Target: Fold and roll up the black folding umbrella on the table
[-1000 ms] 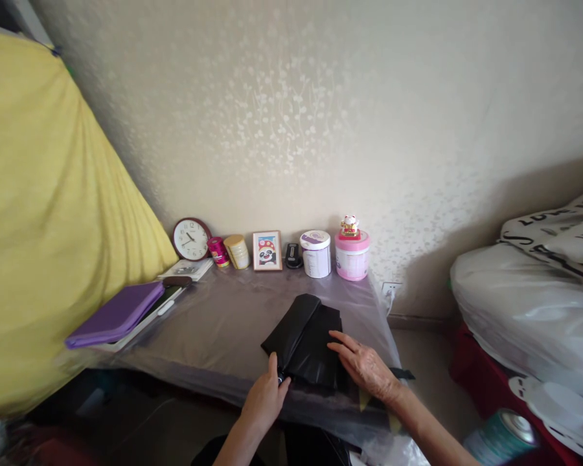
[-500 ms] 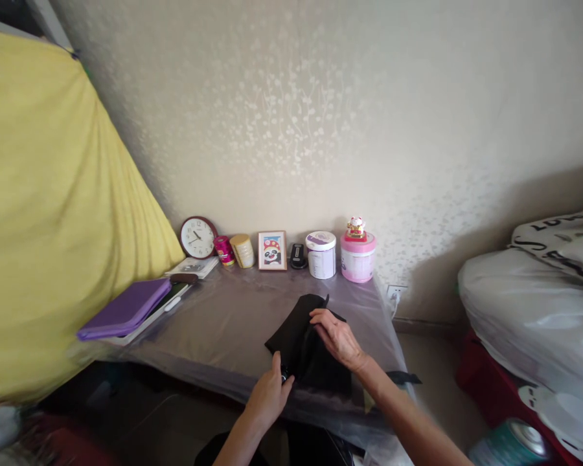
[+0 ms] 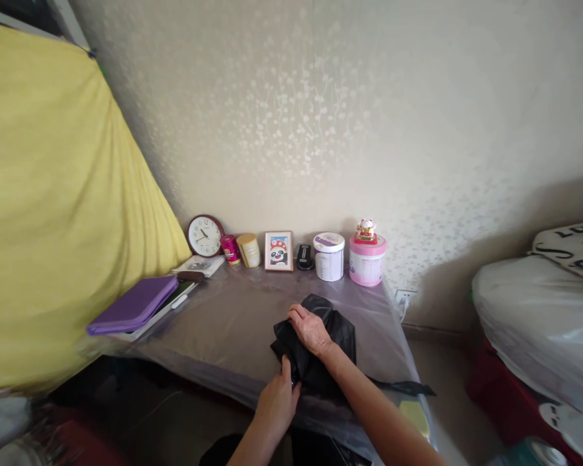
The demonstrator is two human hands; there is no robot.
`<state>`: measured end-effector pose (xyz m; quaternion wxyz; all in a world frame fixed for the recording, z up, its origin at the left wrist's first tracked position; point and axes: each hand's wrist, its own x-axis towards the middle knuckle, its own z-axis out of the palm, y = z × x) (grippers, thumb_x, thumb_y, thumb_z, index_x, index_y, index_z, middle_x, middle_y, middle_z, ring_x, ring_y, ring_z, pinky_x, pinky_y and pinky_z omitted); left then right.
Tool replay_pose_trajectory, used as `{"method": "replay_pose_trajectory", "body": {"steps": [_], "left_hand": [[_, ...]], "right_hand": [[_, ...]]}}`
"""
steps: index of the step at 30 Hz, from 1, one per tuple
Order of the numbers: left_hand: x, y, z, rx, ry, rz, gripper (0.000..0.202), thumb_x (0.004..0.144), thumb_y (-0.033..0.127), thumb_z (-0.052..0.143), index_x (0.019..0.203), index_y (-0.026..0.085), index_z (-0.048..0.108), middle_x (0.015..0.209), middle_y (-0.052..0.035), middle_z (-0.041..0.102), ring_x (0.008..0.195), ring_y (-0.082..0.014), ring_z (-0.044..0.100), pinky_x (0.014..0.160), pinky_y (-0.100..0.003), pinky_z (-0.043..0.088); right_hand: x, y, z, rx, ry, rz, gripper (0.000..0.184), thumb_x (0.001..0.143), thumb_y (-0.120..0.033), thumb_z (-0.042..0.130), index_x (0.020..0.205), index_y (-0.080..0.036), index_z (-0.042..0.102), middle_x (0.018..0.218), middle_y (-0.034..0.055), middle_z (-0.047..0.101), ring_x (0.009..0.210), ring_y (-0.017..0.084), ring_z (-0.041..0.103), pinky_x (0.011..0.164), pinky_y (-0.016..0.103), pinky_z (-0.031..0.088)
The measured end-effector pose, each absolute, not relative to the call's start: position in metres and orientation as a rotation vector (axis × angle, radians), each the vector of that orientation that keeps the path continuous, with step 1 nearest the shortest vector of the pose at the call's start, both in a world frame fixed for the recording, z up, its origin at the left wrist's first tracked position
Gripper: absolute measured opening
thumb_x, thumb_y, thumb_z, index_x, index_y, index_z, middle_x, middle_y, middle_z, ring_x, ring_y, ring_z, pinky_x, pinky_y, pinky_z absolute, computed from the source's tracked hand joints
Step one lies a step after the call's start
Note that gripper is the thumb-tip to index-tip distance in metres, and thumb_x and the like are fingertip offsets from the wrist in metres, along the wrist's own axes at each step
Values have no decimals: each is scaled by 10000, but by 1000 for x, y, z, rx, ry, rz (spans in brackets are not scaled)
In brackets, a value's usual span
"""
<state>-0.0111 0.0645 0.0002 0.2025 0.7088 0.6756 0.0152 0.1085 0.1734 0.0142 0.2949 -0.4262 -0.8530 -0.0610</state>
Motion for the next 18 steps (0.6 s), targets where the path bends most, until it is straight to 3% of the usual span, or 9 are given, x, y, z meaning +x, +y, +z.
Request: {"method": "replay_pose_trajectory", "body": {"steps": [5,9,11,15,18], "left_hand": [[-13,62,-1,1993,1879,75,574,869,279,325,1372,85,127,1112,-151,592,947,-192,590,734,-236,388],[-15,59,-6,2003,1822,317,661,851,256,348,1386,98,-8,1357,-149,370,1091,-160,515,825,-193,368],[-16,57,-5,2022,1811,396,698,851,236,346,1384,136,-93,1387,-130,323,1117,-148,493,841,-178,359],[-14,57,-2,2119,1814,195,676,858,214,332,1386,243,-88,1171,-99,533,930,-164,587,743,-220,405],[-11,60,-3,2176,1842,48,656,860,206,331,1383,293,-56,1000,-80,589,821,-183,611,675,-254,417]], "right_hand": [[103,177,11,-1239,-2404,-234,139,892,-194,394,904,-197,532,959,45,554,825,129,550,688,207,450],[102,179,12,-1263,-2471,-221,158,896,-187,380,895,-187,538,972,49,545,835,126,546,715,216,439],[102,180,12,-1254,-2484,-214,167,898,-191,375,894,-186,542,978,48,545,839,125,545,716,216,436],[101,183,11,-1234,-2491,-231,173,895,-196,382,863,-188,552,936,36,557,812,123,551,690,211,434],[100,185,9,-1217,-2498,-246,162,886,-200,403,832,-188,555,907,29,563,783,122,555,673,207,435]]}}
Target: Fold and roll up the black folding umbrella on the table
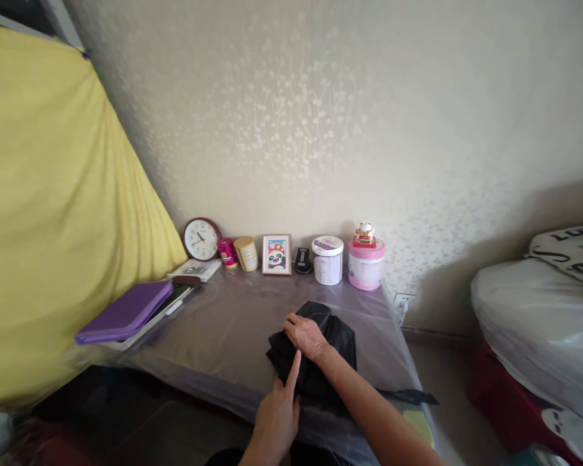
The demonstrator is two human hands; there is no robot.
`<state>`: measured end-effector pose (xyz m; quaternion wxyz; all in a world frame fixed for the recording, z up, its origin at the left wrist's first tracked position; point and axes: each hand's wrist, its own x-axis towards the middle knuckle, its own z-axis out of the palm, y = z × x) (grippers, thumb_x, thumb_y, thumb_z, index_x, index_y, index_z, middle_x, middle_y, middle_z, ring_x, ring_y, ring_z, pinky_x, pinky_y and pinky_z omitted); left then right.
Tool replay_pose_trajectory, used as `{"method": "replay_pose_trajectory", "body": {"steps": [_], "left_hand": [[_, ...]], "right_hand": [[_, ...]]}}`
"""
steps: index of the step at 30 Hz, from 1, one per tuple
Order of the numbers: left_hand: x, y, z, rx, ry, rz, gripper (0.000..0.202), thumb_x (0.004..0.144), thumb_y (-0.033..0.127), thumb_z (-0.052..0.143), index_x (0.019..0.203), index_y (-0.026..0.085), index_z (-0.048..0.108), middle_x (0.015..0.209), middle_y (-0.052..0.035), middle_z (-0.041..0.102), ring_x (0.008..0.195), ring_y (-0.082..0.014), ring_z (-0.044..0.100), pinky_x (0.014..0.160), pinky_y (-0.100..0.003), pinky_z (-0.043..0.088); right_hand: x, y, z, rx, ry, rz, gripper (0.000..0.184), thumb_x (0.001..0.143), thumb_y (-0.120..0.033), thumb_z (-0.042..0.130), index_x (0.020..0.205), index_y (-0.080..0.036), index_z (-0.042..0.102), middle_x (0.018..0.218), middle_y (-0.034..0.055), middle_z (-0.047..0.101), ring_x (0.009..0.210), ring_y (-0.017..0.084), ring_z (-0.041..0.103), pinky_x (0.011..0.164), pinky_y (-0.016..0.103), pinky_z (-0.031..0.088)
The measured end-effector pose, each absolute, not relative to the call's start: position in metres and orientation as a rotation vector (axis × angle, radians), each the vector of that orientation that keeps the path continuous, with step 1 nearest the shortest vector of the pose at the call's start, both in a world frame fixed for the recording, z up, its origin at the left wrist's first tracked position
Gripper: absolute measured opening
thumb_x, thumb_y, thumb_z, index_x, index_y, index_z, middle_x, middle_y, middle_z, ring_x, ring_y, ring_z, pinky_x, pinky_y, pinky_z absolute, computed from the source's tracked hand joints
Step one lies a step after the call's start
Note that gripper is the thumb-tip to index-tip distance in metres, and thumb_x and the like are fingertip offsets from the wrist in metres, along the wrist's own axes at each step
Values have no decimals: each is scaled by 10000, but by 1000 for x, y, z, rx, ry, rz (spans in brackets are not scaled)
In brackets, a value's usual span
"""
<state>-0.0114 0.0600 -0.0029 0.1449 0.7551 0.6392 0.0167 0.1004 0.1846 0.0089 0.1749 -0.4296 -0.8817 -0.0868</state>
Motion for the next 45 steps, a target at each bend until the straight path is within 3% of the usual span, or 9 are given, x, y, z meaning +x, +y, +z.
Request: {"method": "replay_pose_trajectory", "body": {"steps": [4,7,13,17,22,26,35,40,45], "left_hand": [[-9,62,-3,2207,1849,-48,610,868,175,301,1385,313,8,969,-84,591,823,-191,614,672,-266,419],[-7,60,0,2167,1870,-44,613,867,165,304,1394,253,4,1015,-105,583,840,-188,611,678,-258,418],[-5,58,2,2087,1906,-21,609,865,158,327,1398,177,34,1081,-125,565,852,-189,610,670,-254,414],[-3,60,-3,2076,1937,-16,567,875,164,323,1396,177,100,1074,-122,571,842,-180,617,644,-232,403],[-2,61,-10,2055,1972,13,541,886,177,299,1394,148,113,1109,-147,558,840,-182,621,620,-227,396],[-2,62,-8,2022,1968,-3,558,885,192,302,1396,142,84,1134,-148,548,833,-192,620,619,-240,396],[0,63,-2,1983,1971,-52,568,882,210,296,1395,122,69,1146,-159,535,864,-204,608,672,-260,406],[1,62,3,1966,1961,-74,564,882,216,287,1394,111,75,1133,-168,543,884,-227,604,686,-280,412],[-2,63,1,1990,1935,-32,559,884,210,285,1393,102,81,1148,-173,539,890,-212,604,681,-264,407]], "right_hand": [[101,184,8,-1189,-2485,-241,174,891,-212,393,823,-186,551,903,32,563,786,123,556,685,210,439],[102,182,12,-1192,-2450,-203,169,895,-224,385,858,-185,545,908,38,567,816,130,561,718,220,446],[114,158,21,-1056,-2331,-53,230,915,-257,339,1034,-188,523,1117,68,546,936,134,556,801,247,445],[127,129,15,-889,-2383,50,271,928,-244,307,974,-201,570,1062,45,601,1001,124,532,906,281,384],[138,131,-1,-855,-2409,76,271,910,-284,370,1091,-211,557,1164,47,577,1151,148,439,1023,356,254],[142,170,-4,-945,-2391,22,293,917,-312,351,1058,-215,589,1120,43,608,1134,156,458,1021,372,236],[159,240,-4,-1276,-2399,-88,285,913,-264,354,914,-218,635,967,21,660,968,139,552,888,281,364],[160,233,8,-1454,-2191,-178,248,902,-240,373,972,-180,603,1047,99,623,1027,205,526,916,395,351],[141,184,8,-1022,-2344,-84,238,910,-276,376,993,-206,589,1021,38,636,1116,155,467,983,345,306]]}}
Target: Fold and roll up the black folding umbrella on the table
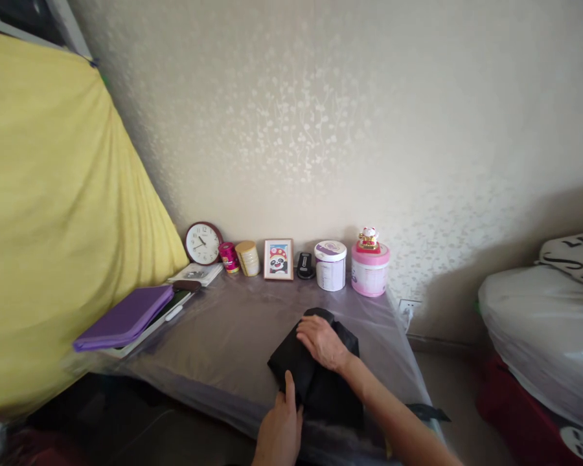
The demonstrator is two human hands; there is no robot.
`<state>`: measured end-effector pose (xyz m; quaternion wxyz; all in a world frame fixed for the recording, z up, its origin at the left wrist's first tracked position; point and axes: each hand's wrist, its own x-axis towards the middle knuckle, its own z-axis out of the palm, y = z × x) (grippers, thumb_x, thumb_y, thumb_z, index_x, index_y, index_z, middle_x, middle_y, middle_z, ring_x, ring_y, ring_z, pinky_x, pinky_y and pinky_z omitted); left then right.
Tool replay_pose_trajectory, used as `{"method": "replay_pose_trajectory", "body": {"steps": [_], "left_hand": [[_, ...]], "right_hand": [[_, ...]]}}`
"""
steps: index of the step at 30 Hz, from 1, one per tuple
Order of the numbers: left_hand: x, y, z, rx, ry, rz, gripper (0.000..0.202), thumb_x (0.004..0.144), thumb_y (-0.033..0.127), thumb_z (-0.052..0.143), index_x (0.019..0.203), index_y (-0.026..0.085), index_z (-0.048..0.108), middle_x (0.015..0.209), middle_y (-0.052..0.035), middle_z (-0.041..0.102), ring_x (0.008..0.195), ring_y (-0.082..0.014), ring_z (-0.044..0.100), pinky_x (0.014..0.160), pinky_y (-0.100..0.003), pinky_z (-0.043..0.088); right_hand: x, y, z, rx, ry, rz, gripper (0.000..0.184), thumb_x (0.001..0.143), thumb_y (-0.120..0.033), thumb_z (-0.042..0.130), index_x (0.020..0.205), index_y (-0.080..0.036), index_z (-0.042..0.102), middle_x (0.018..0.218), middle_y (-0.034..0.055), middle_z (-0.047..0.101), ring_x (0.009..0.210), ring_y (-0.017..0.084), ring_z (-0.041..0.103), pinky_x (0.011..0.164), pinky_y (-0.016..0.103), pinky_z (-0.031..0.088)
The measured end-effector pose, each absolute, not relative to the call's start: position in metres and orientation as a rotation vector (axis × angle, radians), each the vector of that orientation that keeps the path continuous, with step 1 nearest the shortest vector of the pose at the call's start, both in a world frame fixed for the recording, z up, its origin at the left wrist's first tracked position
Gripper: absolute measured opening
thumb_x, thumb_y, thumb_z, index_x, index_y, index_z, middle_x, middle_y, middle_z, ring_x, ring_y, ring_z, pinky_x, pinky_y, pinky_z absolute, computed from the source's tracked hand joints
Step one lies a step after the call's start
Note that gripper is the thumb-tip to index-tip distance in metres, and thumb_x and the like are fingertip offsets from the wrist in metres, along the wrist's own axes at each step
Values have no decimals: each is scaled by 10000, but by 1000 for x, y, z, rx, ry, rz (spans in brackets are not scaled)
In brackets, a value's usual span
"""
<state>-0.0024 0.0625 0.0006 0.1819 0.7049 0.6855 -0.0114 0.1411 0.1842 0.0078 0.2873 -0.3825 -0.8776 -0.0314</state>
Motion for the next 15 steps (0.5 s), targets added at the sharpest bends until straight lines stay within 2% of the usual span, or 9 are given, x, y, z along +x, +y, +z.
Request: {"method": "replay_pose_trajectory", "body": {"steps": [2,5,7,10,15], "left_hand": [[-3,62,0,2002,1944,-31,558,884,213,293,1392,102,91,1146,-169,543,882,-208,607,674,-261,406],[-4,61,0,2036,1934,-42,566,882,220,307,1391,96,93,1118,-161,564,888,-210,606,677,-264,405],[-5,61,0,2053,1935,-40,563,883,222,301,1391,95,93,1093,-155,580,890,-209,604,685,-266,403],[-7,61,-1,2047,1939,2,556,887,245,293,1388,91,110,1093,-152,586,906,-207,600,703,-264,401],[-17,67,-9,2031,1861,113,565,884,288,306,1378,82,124,1081,-134,602,948,-190,585,745,-240,393]], "right_hand": [[136,174,1,-919,-2423,-25,234,910,-278,382,981,-224,598,1005,15,646,1106,143,477,1000,353,285],[142,183,-5,-1080,-2340,-74,238,899,-240,395,1024,-202,594,1079,41,623,1123,176,469,1004,408,278],[155,196,-4,-1280,-2203,-133,249,888,-228,405,1053,-180,585,1152,76,582,1130,206,462,972,425,325],[185,204,3,-1414,-2069,-155,258,883,-213,393,1046,-161,586,1155,108,566,1046,207,521,916,408,399],[236,168,8,-1347,-2061,-99,267,881,-196,357,1041,-202,571,1100,77,579,982,183,564,886,367,457]]}}
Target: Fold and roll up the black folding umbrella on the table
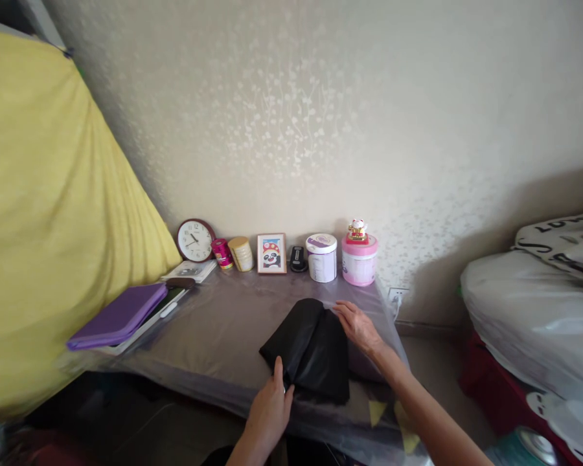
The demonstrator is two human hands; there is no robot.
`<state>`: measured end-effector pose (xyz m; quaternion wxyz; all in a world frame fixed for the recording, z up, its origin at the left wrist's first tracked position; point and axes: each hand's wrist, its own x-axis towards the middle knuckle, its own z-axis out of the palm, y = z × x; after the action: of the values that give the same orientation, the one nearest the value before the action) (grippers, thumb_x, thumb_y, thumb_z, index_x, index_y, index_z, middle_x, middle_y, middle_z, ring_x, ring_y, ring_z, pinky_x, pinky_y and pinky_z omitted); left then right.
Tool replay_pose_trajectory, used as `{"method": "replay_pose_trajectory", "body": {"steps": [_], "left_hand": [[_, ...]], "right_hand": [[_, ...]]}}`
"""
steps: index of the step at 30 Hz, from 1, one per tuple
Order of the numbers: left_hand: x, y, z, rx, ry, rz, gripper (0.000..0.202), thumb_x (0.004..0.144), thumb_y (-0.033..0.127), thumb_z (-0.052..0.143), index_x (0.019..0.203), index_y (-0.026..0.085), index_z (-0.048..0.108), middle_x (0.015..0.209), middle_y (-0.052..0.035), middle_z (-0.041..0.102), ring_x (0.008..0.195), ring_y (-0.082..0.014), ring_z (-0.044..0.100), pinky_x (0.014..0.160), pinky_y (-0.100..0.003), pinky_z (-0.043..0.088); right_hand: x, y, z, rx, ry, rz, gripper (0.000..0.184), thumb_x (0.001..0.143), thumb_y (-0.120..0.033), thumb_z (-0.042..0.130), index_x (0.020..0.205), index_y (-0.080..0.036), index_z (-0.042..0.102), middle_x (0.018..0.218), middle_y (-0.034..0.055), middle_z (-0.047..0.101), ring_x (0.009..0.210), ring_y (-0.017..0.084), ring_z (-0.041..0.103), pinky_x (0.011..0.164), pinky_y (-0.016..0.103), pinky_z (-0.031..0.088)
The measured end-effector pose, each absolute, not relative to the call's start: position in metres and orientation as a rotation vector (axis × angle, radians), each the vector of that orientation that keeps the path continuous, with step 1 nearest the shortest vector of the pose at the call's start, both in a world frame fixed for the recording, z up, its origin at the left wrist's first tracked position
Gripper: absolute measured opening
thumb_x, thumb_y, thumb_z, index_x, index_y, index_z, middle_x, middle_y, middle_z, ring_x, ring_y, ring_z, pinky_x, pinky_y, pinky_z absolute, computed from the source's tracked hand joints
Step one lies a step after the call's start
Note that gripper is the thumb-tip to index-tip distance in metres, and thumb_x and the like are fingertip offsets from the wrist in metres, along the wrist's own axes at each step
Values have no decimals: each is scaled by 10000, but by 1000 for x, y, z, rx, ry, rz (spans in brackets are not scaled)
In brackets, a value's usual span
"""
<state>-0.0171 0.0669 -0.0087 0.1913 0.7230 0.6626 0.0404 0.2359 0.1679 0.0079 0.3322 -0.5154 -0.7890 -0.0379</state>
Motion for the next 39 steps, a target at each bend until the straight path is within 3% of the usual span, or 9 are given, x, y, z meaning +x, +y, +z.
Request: {"method": "replay_pose_trajectory", "body": {"steps": [8,17,20,28,39], "left_hand": [[-28,74,-16,1968,1743,264,568,876,313,325,1353,61,149,1091,-148,595,971,-180,580,804,-239,394],[-26,68,1,1904,1767,263,556,875,342,312,1358,111,161,1122,-133,589,1003,-183,575,856,-271,387],[-25,67,4,1884,1771,262,553,873,344,318,1356,117,172,1118,-130,593,1013,-185,572,861,-274,390],[-24,68,-2,1914,1763,264,551,877,315,311,1359,102,154,1149,-136,573,1046,-177,550,854,-247,381],[-21,65,-2,2021,1760,187,558,876,310,321,1350,51,179,1061,-149,613,931,-185,595,735,-217,398]], "right_hand": [[258,102,-8,-1251,-2295,6,375,865,-148,327,1198,-242,472,1286,73,461,1091,166,522,902,323,467],[233,88,-4,-1164,-2355,73,407,800,-52,337,1136,-228,484,1329,65,424,1098,148,520,865,284,475],[229,89,0,-1159,-2343,109,391,778,-42,345,1083,-224,508,1306,57,448,1095,142,518,865,273,466],[207,107,18,-1083,-2158,140,270,877,-148,328,1042,-233,524,1172,61,521,1005,131,553,840,265,464],[139,154,33,-979,-2166,22,258,912,-193,299,1027,-219,528,1102,50,522,989,125,529,860,243,442]]}}
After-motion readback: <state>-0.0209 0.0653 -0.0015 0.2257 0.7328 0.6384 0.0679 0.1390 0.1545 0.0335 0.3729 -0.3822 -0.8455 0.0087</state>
